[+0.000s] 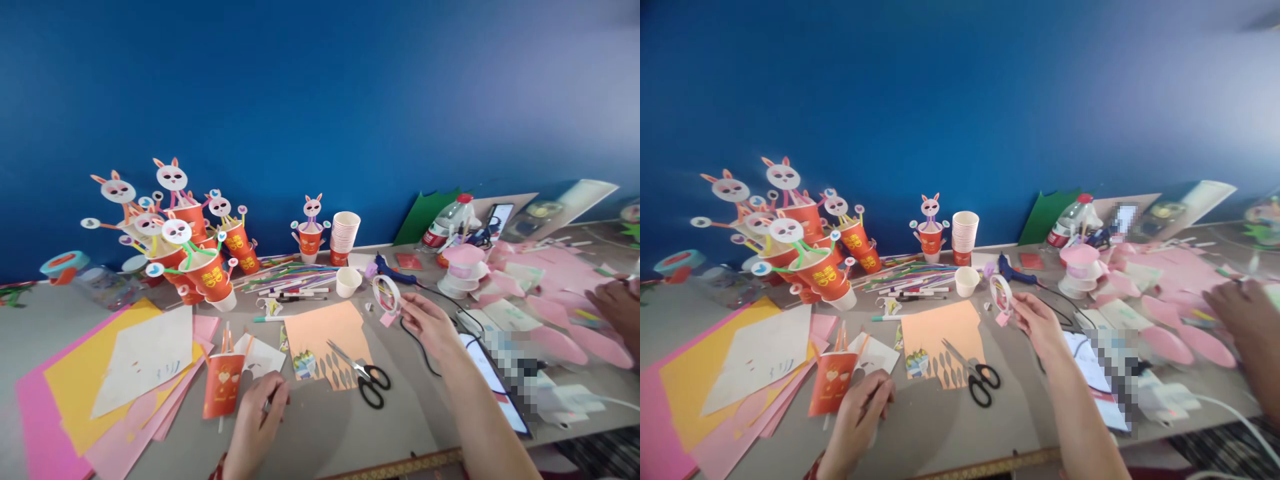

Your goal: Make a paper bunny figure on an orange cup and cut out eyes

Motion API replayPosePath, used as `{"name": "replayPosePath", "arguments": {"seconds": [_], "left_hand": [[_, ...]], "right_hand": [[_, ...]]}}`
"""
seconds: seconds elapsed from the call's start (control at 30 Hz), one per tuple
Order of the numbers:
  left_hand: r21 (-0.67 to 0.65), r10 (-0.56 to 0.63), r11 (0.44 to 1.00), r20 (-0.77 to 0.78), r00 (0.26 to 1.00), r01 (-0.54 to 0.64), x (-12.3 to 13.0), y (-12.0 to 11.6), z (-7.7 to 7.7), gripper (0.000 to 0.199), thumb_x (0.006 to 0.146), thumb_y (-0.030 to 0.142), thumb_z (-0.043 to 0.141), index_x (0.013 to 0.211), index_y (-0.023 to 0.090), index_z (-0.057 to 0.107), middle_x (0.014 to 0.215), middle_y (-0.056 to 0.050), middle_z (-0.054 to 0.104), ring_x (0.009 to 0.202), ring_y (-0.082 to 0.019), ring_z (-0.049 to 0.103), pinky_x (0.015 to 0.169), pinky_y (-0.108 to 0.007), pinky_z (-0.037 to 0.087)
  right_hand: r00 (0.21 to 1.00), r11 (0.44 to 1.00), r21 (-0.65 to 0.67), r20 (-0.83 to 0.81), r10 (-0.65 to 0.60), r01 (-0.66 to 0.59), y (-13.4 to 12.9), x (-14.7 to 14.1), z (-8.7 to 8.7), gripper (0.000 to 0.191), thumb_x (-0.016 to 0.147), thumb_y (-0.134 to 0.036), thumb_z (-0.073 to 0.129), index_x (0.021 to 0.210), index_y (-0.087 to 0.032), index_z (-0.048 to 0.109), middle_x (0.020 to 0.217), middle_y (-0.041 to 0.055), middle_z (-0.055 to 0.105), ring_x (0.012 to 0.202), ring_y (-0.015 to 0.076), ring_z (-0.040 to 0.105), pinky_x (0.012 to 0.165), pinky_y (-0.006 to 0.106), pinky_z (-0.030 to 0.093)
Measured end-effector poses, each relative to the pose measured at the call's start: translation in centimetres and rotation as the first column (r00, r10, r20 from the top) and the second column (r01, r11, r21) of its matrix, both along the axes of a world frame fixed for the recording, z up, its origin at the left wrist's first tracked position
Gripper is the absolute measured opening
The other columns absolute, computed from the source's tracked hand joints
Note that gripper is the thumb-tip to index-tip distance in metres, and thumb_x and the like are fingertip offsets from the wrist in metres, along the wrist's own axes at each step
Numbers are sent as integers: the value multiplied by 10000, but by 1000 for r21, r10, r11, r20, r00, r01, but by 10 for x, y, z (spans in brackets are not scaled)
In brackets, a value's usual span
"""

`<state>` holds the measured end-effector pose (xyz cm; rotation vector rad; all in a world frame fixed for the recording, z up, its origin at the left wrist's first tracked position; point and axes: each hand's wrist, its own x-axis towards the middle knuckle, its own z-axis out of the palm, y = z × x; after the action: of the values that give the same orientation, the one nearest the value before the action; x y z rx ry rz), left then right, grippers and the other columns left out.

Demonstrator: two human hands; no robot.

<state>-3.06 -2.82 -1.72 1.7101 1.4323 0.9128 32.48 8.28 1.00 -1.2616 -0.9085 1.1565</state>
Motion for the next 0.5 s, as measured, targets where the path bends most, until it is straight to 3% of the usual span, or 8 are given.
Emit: {"name": "replayPosePath", "arguments": {"seconds": [0.1,0.23,0.37,0.43,0.5], "left_hand": [[-5,0,1000,17,1000,0,3,0,2,330,995,363,408,733,197,522,616,21,508,586,-135,524,594,-223,395],[-37,2,999,61,998,0,4,0,6,267,987,366,425,843,198,573,711,3,565,592,-135,551,597,-227,438],[-20,-9,1000,80,997,11,3,1,9,215,983,345,445,978,201,604,817,-30,627,642,-149,588,622,-245,485],[34,-18,999,70,997,16,4,3,13,191,981,312,455,999,206,613,880,-46,645,702,-157,608,674,-260,506],[109,-43,993,59,997,37,5,5,17,181,978,273,459,1057,216,611,986,-65,648,781,-164,624,722,-270,519]], "right_hand": [[981,998,22,-185,-52,58,-6,4,9,334,610,-422,858,794,-206,681,695,-25,574,493,55,383,397,162,279],[964,997,9,-256,-66,71,-13,2,7,297,617,-358,866,790,-197,686,711,-15,565,502,54,389,397,167,298],[997,997,77,-82,-14,20,-26,-6,8,277,727,-423,784,861,-207,675,749,13,594,509,86,417,410,212,341],[996,991,134,83,-15,3,-37,-17,12,273,788,-445,732,901,-208,656,703,7,589,513,104,454,429,223,369],[957,980,174,287,40,-93,-50,-34,18,230,845,-420,674,908,-201,642,684,8,603,525,121,505,461,233,410]]}}
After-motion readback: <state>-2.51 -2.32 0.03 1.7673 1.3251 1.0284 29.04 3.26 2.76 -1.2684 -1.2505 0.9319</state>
